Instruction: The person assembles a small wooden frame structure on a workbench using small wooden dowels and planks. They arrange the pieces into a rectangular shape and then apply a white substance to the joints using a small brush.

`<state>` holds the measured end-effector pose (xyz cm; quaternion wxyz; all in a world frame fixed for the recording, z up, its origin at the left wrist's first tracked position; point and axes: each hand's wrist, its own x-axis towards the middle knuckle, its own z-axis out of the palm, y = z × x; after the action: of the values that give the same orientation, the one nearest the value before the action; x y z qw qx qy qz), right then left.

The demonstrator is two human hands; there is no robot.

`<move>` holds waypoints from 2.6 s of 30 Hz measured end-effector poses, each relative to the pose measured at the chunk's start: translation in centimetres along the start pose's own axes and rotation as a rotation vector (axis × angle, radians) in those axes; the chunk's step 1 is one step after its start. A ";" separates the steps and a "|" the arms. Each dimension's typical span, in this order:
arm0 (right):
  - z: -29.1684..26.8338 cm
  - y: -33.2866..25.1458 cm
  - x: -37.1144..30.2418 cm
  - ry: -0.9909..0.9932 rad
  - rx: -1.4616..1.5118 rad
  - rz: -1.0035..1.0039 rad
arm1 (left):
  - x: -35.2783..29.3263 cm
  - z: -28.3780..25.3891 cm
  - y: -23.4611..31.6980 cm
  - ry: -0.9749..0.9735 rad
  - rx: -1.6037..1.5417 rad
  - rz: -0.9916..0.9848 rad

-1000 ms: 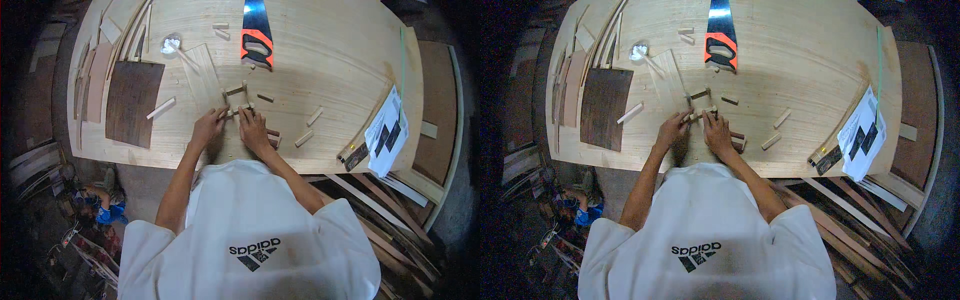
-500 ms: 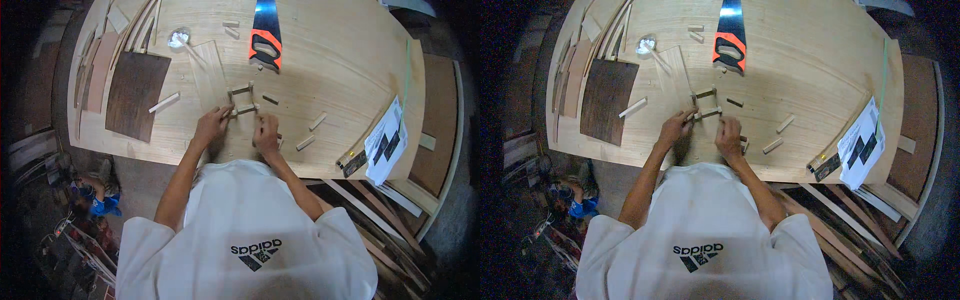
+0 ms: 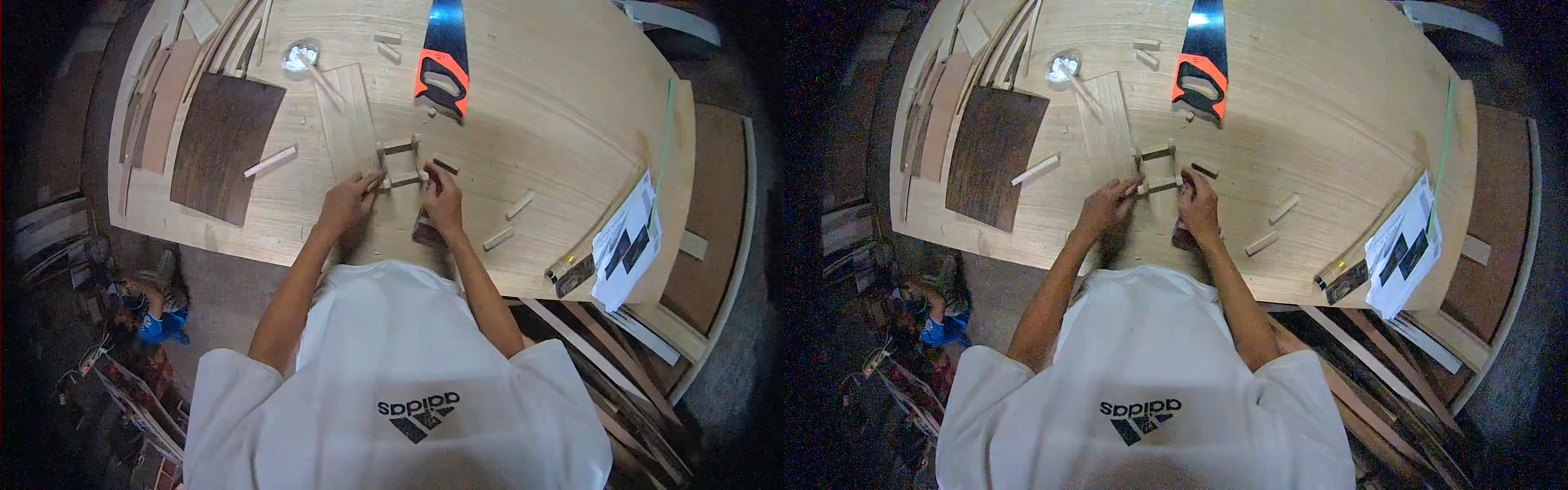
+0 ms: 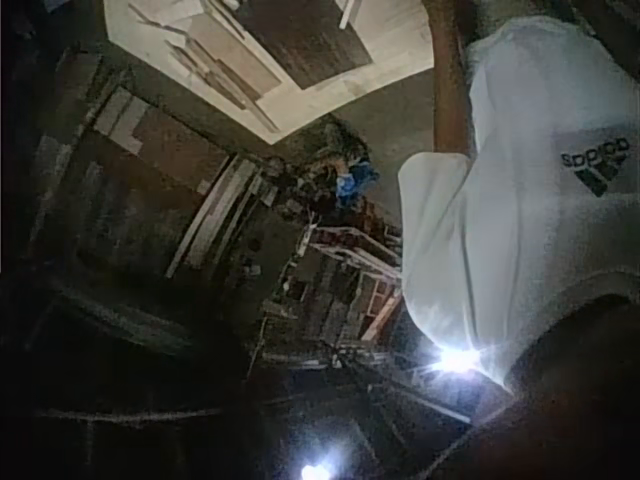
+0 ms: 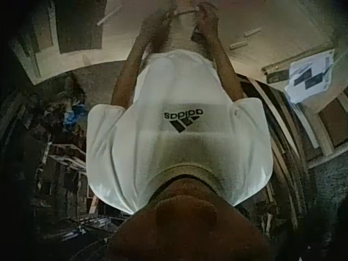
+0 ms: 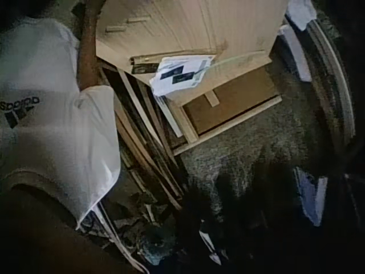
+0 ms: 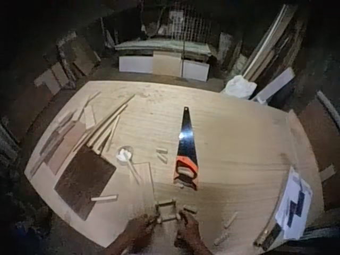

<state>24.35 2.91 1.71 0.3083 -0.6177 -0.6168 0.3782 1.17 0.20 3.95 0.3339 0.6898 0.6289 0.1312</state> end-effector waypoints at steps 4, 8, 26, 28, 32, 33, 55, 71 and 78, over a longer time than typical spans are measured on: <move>-0.1 0.3 0.0 -0.002 0.035 -0.023 | 0.1 0.0 0.0 -0.031 -0.026 -0.011; -1.0 -0.8 1.4 0.119 0.055 -0.029 | 0.1 -0.1 -0.1 -0.037 -0.014 -0.017; 4.0 -4.4 15.7 -0.616 -1.066 -0.760 | -0.1 0.3 -0.2 0.007 -0.028 -0.004; 4.3 -4.6 15.9 -0.665 -1.101 -0.734 | 0.0 0.3 -0.4 0.006 -0.031 0.008; 3.7 -5.5 16.3 -0.749 -1.037 -0.672 | 0.1 0.1 -0.3 -0.036 -0.001 -0.021; 3.5 -5.5 16.2 -0.750 -1.015 -0.673 | 0.1 0.0 -0.3 -0.034 0.002 -0.017; 3.2 -5.1 15.2 -0.699 -0.950 -0.685 | 0.2 0.1 -0.3 -0.055 0.003 -0.013; 1.4 -5.8 13.2 -0.345 -0.559 -0.651 | 0.1 0.5 -0.7 -0.012 -0.008 0.013; -4.4 -6.7 8.3 0.109 -0.001 -0.281 | -0.3 0.6 -0.9 0.050 -0.034 0.070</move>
<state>24.17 11.91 8.94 0.3908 -0.5452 -0.6797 0.2967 0.81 -0.30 3.05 0.3249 0.7022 0.6102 0.1705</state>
